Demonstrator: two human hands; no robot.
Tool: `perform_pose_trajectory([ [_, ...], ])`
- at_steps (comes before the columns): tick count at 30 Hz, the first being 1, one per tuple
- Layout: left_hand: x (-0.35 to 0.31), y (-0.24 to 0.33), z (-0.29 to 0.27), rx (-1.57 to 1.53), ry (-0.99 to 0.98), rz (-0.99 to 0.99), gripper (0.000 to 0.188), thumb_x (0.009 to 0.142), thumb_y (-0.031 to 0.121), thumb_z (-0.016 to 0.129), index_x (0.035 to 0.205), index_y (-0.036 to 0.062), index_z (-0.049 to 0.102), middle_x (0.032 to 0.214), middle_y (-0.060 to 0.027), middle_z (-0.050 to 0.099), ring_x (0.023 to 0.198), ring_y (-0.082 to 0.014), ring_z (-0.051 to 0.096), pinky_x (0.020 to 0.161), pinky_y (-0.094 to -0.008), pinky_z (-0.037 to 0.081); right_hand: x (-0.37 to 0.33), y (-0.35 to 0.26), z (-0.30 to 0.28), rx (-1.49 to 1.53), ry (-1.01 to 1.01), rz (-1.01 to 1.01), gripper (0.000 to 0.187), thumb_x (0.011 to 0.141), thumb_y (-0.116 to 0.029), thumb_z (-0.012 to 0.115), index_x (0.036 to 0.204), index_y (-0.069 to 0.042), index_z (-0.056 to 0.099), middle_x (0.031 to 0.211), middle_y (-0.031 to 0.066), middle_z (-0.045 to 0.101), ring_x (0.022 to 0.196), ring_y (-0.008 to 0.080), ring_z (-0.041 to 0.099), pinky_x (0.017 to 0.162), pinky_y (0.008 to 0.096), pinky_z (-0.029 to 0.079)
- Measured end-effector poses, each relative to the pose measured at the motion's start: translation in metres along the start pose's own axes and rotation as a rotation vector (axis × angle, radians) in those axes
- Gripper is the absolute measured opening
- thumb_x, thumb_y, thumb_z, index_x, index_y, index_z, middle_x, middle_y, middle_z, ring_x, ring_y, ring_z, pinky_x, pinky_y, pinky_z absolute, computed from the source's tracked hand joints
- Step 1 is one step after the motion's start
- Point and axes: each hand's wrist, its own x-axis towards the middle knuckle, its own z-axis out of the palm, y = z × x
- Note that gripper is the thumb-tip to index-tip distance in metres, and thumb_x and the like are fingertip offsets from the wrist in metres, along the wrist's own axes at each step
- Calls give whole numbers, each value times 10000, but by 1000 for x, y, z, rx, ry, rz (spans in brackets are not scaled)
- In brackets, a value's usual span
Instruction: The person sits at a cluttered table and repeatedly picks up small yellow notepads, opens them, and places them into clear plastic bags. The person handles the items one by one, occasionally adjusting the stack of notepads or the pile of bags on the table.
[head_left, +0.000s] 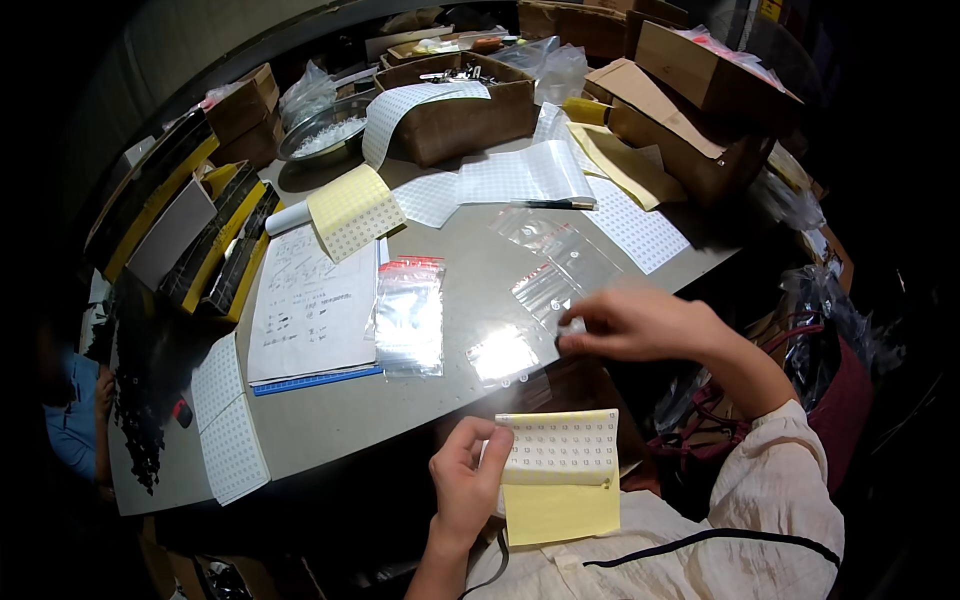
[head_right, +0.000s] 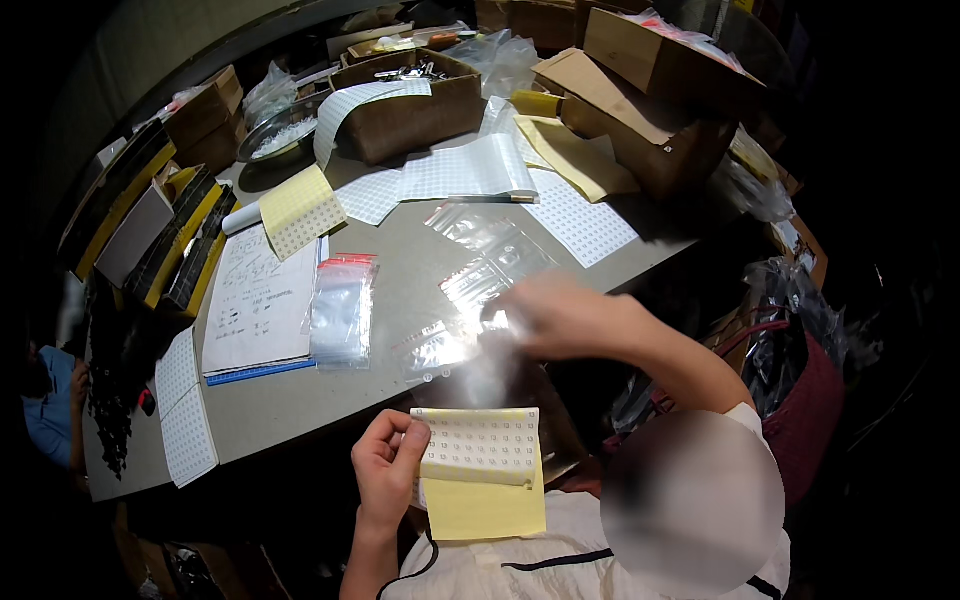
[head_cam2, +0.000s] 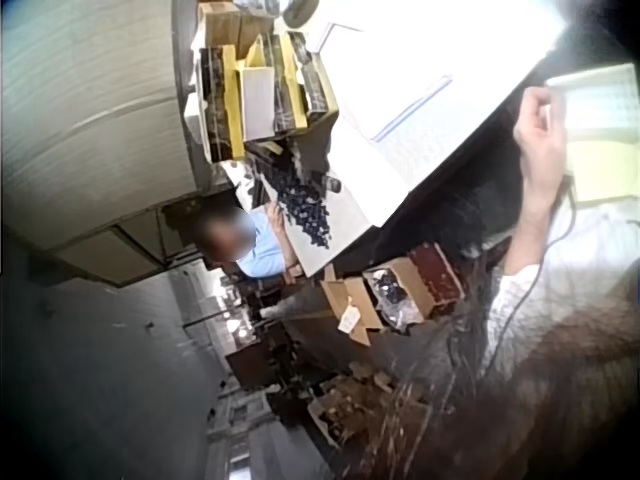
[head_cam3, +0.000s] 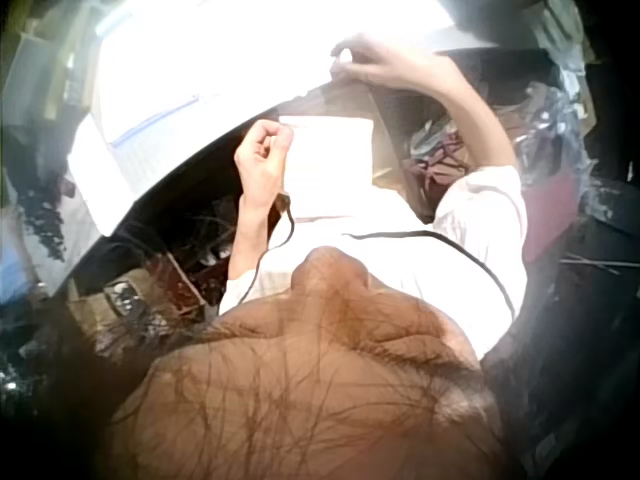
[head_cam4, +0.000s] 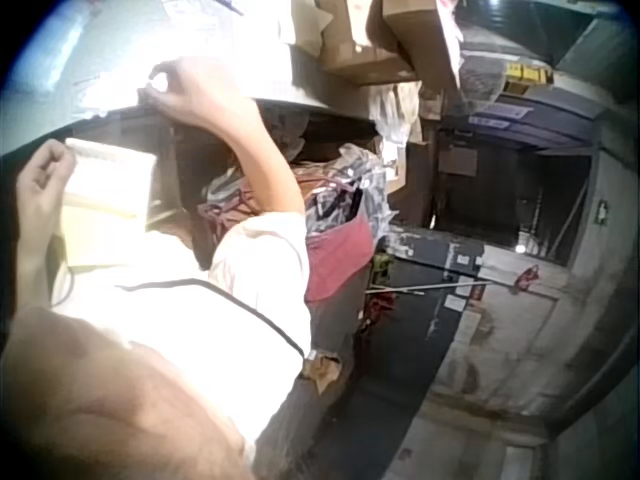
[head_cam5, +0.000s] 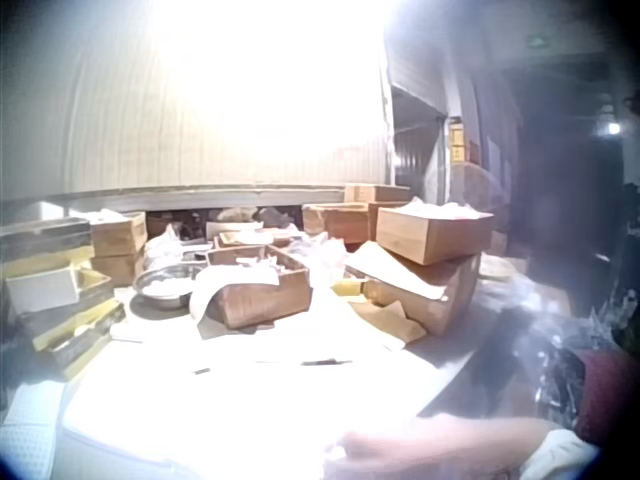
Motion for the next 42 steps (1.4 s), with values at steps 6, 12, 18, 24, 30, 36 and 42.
perform_pose_trajectory([
  [6, 0, 3, 4, -60, 26, 3, 139, 1019, 92, 655, 998, -45, 668, 827, -41, 715, 752, -38, 608, 651, -211, 488, 32, 34, -10, 65, 42, -13, 266, 905, -153, 685, 1114, -9, 606, 966, 179, 677, 863, 326, 667, 764, 415, 524],
  [12, 2, 4, 3, -16, 35, 44, 158, 1035, 107, 628, 1012, -45, 668, 823, -47, 726, 745, -39, 612, 658, -212, 491, 38, 28, 11, -215, 135, -28, 213, 887, -85, 680, 1053, -16, 568, 967, 193, 675, 890, 406, 657, 783, 483, 515],
  [18, -5, 9, -1, -33, 80, 52, 124, 1025, 79, 631, 1025, -42, 653, 818, -61, 724, 742, -45, 623, 654, -216, 493, 31, 31, -2, -236, 30, 105, 341, 893, -266, 775, 1021, -11, 588, 840, 187, 669, 839, 379, 667, 725, 461, 505],
  [24, -11, 6, -9, -38, 199, 84, 106, 1027, 60, 621, 958, -20, 613, 764, -1, 647, 683, -9, 557, 588, -182, 418, -15, -14, 16, 236, 47, -141, 421, 947, -391, 758, 1039, -4, 621, 843, 134, 648, 773, 276, 650, 673, 382, 510],
  [30, -12, 1, -13, 29, 209, 81, 195, 1055, 142, 626, 907, 28, 569, 739, 27, 605, 632, 5, 490, 560, -179, 356, -49, -42, 40, 141, 173, -224, 264, 923, -193, 766, 1063, -14, 632, 952, 113, 647, 866, 279, 643, 743, 356, 526],
  [36, -11, -11, -14, 108, 219, 112, 236, 1064, 171, 616, 879, 38, 555, 729, 40, 580, 632, 2, 469, 565, -182, 345, -54, -43, 54, 42, 372, -274, 240, 838, -34, 793, 1025, -19, 643, 960, 109, 654, 856, 282, 652, 732, 363, 540],
  [42, -8, -9, -15, 83, 224, 88, 232, 1049, 149, 627, 864, 19, 575, 734, 40, 568, 662, -4, 461, 579, -192, 356, -52, -40, 66, -121, 504, -401, 343, 705, 46, 717, 1025, -21, 613, 978, 144, 625, 895, 340, 634, 754, 399, 543],
])
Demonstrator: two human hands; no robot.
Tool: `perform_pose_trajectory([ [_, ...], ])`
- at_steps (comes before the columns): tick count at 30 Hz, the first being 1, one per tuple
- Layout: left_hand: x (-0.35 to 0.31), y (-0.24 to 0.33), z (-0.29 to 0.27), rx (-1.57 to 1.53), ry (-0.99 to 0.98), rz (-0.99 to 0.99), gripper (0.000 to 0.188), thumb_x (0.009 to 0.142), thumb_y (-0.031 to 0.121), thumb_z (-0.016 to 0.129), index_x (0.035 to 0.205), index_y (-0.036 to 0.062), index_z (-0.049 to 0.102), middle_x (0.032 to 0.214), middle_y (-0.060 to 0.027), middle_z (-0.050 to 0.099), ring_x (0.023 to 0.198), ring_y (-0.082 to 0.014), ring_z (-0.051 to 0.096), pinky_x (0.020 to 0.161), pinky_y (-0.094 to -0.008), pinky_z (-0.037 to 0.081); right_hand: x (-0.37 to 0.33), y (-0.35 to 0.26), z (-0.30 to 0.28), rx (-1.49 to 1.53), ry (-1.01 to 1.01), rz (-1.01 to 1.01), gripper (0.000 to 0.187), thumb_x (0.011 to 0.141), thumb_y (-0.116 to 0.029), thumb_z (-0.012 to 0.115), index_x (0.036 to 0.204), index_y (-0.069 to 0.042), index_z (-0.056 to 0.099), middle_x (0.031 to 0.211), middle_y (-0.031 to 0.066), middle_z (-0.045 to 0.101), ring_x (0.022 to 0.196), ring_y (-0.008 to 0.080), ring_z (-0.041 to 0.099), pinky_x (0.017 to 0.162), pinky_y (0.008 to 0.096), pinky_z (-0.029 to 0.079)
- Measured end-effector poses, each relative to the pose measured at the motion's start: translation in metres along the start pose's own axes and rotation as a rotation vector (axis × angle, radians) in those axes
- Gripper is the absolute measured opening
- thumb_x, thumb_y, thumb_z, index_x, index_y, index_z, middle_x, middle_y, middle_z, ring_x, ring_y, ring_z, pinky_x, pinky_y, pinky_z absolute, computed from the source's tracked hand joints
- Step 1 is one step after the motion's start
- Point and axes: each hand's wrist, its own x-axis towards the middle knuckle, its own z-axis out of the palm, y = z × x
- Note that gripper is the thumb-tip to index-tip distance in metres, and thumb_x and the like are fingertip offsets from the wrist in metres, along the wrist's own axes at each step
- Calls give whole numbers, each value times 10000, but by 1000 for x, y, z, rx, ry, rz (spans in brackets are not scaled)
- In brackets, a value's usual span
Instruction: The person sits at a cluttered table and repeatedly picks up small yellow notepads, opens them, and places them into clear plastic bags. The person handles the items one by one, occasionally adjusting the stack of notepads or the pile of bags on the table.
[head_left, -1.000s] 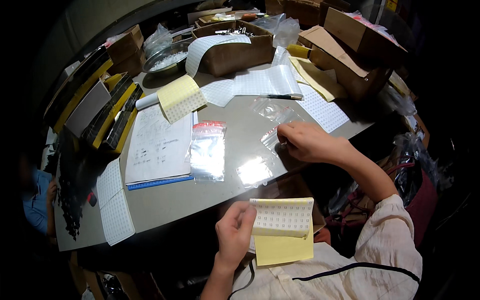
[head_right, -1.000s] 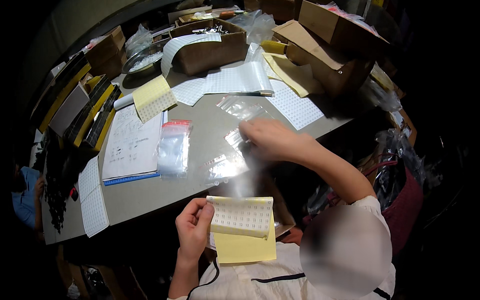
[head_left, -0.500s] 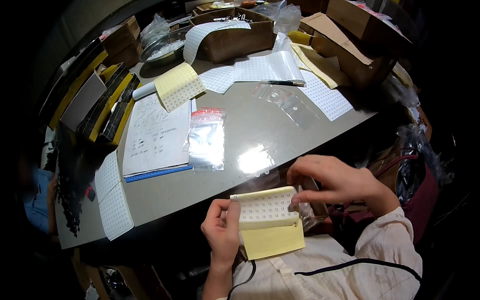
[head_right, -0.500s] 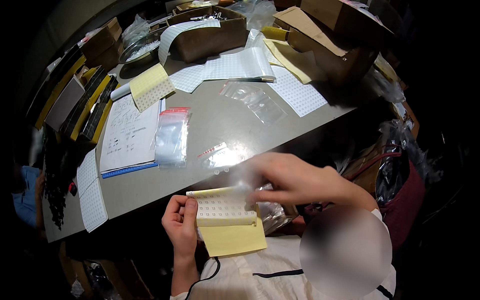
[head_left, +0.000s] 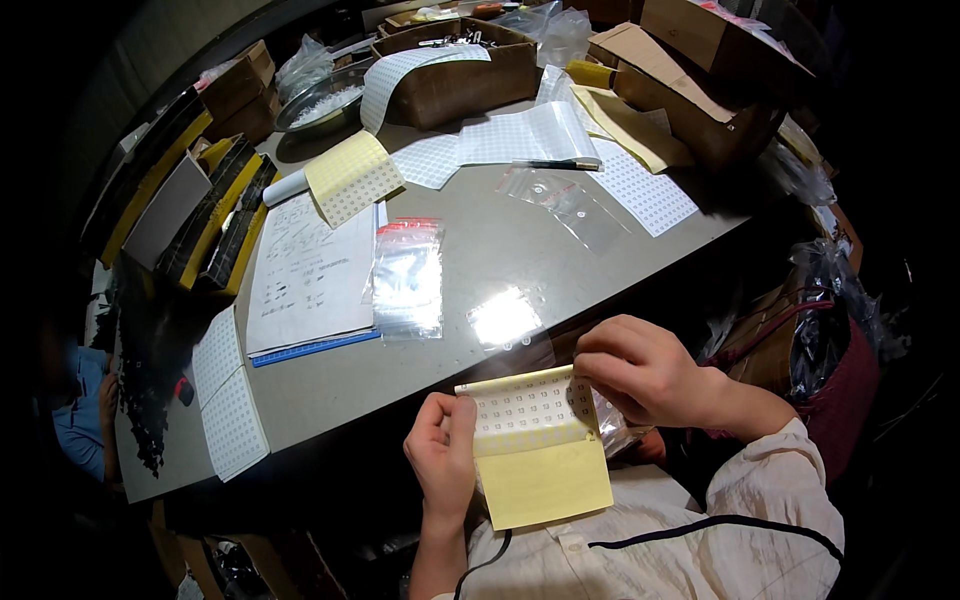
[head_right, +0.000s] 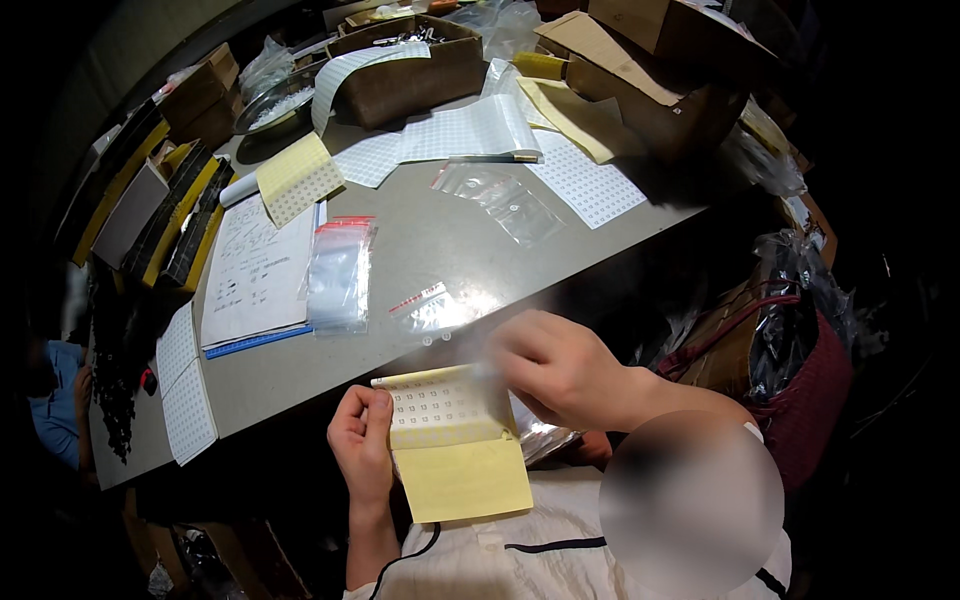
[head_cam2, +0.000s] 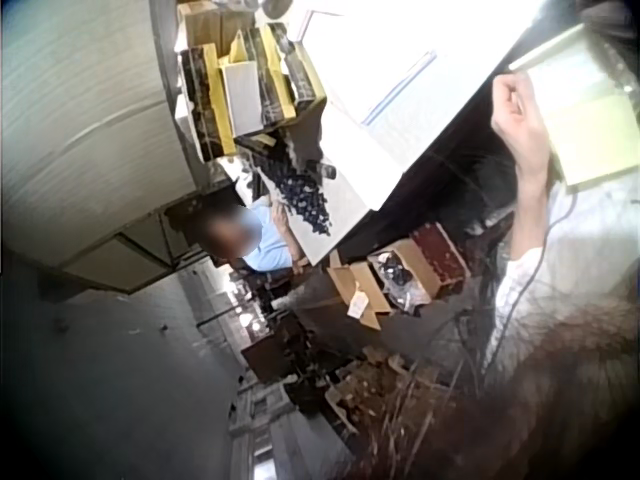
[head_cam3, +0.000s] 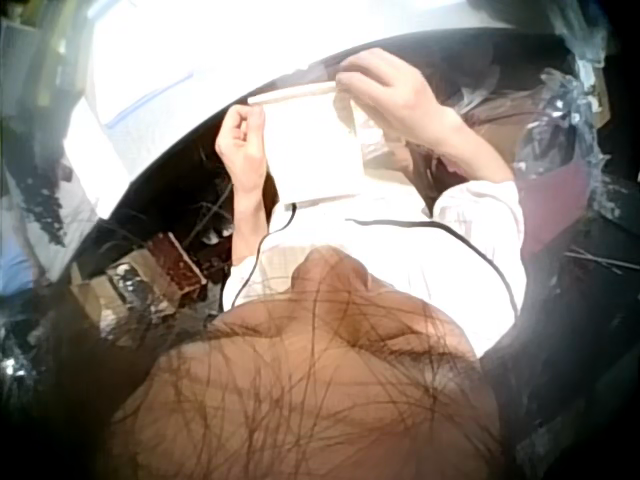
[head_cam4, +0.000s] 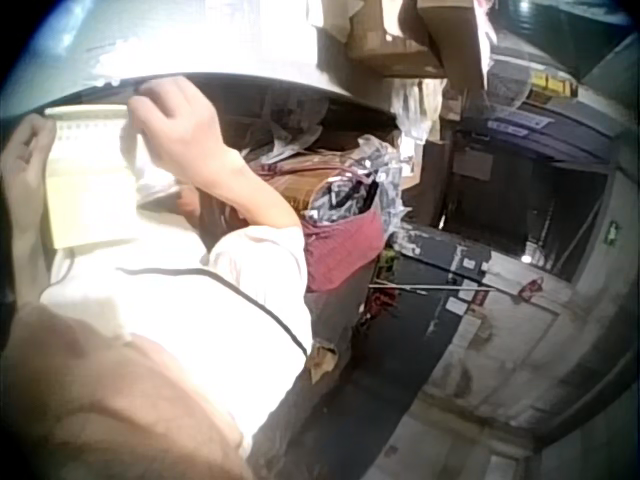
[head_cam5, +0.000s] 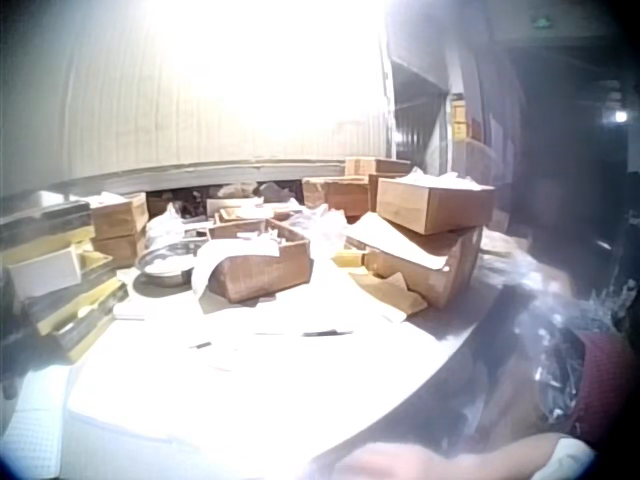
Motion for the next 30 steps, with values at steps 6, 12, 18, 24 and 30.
perform_pose_trajectory([
  [6, 4, -5, -1, -99, 43, -35, 229, 1037, 121, 636, 853, -8, 592, 721, 59, 557, 668, 2, 456, 570, -188, 370, 19, 44, -18, 164, 76, 144, 160, 872, 18, 706, 1005, -4, 620, 1043, 142, 654, 987, 306, 655, 881, 387, 533],
  [12, 7, 0, 8, -104, -23, -34, 198, 1032, 107, 640, 876, -9, 602, 736, 49, 583, 671, 7, 488, 571, -178, 383, 21, 191, -13, -60, -23, 344, 110, 923, -73, 673, 1004, -20, 621, 1166, 148, 617, 1165, 342, 543, 1019, 419, 443],
  [18, 5, 6, 7, -113, -69, -82, 178, 1051, 127, 624, 917, 13, 590, 794, 35, 594, 702, -6, 508, 630, -180, 396, 28, 191, -2, -257, -40, 377, 231, 857, -91, 742, 1053, -50, 625, 1209, 172, 595, 1175, 383, 509, 1033, 450, 422],
  [24, 7, 14, 15, -6, -63, 4, 141, 1003, 70, 645, 910, -34, 628, 759, 2, 645, 717, -32, 577, 637, -218, 472, 43, 178, -32, -117, -367, 552, 719, 796, -433, 842, 1345, -84, 536, 1344, 187, 523, 1305, 365, 415, 1132, 445, 353],
  [30, 8, 17, 24, 57, -140, 74, 157, 1037, 95, 633, 928, -17, 612, 791, 25, 624, 714, -1, 524, 616, -181, 411, 48, 87, -13, 363, -220, 165, 491, 913, -322, 782, 1265, -43, 584, 1265, 138, 570, 1229, 298, 524, 1073, 403, 414],
])
